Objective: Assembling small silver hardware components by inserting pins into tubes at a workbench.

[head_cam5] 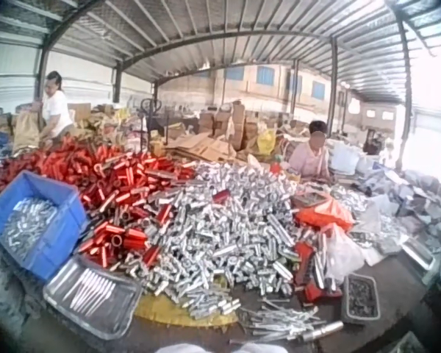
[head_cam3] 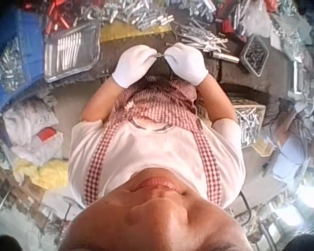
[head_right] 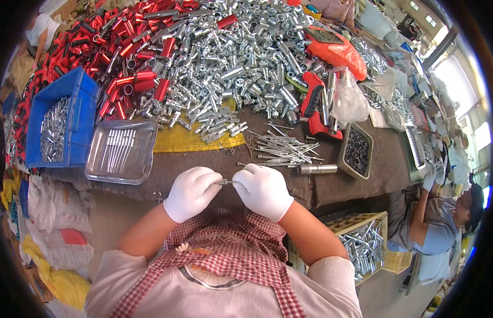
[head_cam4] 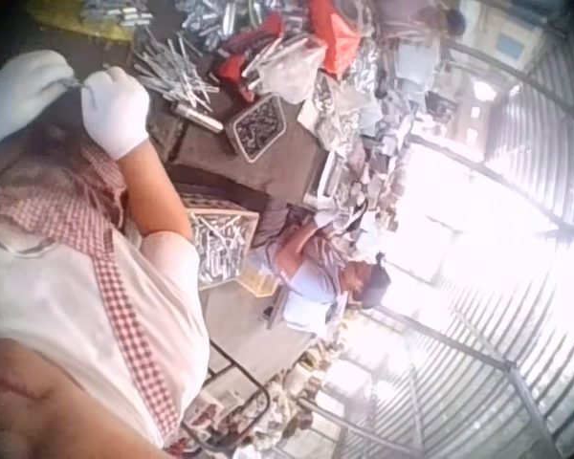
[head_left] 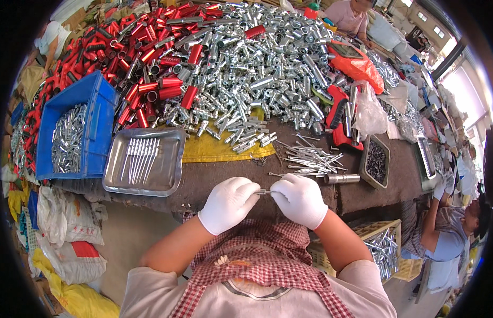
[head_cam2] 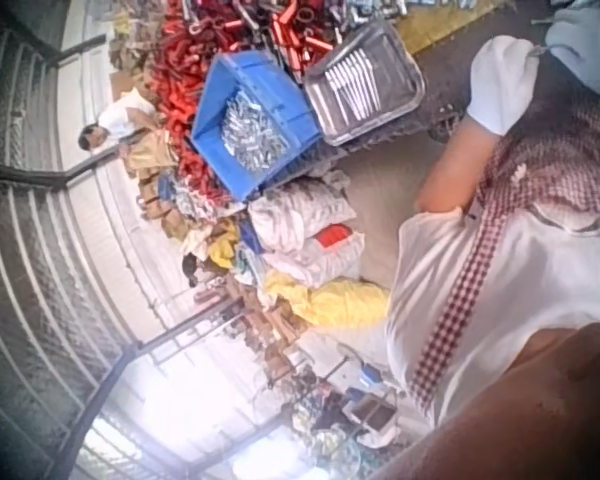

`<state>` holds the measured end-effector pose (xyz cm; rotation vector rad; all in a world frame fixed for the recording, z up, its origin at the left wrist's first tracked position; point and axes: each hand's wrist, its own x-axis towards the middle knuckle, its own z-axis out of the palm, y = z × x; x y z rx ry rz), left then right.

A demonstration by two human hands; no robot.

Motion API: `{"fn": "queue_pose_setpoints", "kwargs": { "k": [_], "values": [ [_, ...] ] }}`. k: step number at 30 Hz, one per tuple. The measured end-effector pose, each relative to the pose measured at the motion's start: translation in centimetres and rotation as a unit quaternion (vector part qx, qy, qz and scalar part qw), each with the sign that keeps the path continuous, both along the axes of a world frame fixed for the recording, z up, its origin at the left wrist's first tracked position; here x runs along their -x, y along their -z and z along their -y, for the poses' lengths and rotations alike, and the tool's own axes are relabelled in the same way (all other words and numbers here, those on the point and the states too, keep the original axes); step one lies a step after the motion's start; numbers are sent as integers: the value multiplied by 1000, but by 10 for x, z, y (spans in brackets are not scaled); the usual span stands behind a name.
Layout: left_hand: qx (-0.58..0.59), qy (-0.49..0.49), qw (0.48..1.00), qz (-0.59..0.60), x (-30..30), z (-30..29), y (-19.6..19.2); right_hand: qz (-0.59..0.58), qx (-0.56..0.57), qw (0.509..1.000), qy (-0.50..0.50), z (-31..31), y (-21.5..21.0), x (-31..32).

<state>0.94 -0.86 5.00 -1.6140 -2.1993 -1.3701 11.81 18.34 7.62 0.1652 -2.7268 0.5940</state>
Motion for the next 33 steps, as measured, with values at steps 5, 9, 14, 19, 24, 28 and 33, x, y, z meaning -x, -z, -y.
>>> {"fn": "queue_pose_setpoints", "kwargs": {
  "k": [5,9,14,19,24,28,33],
  "values": [
    [-7,-18,1000,-5,2,1,18,46,56,997,-33,-9,18,12],
    [17,-48,998,21,5,7,33,68,185,980,0,-33,13,40],
    [16,-51,998,34,5,2,31,40,9,997,-65,-53,29,89],
    [-5,-53,998,15,3,4,36,220,-160,962,23,-17,27,117],
    [2,-53,999,9,0,7,31,265,-168,948,52,-3,24,118],
    [-11,-60,998,-7,-1,4,30,270,-145,951,50,-4,15,114],
    [2,-58,998,-4,0,-1,29,176,-85,979,50,-29,25,114]
  ]
}}
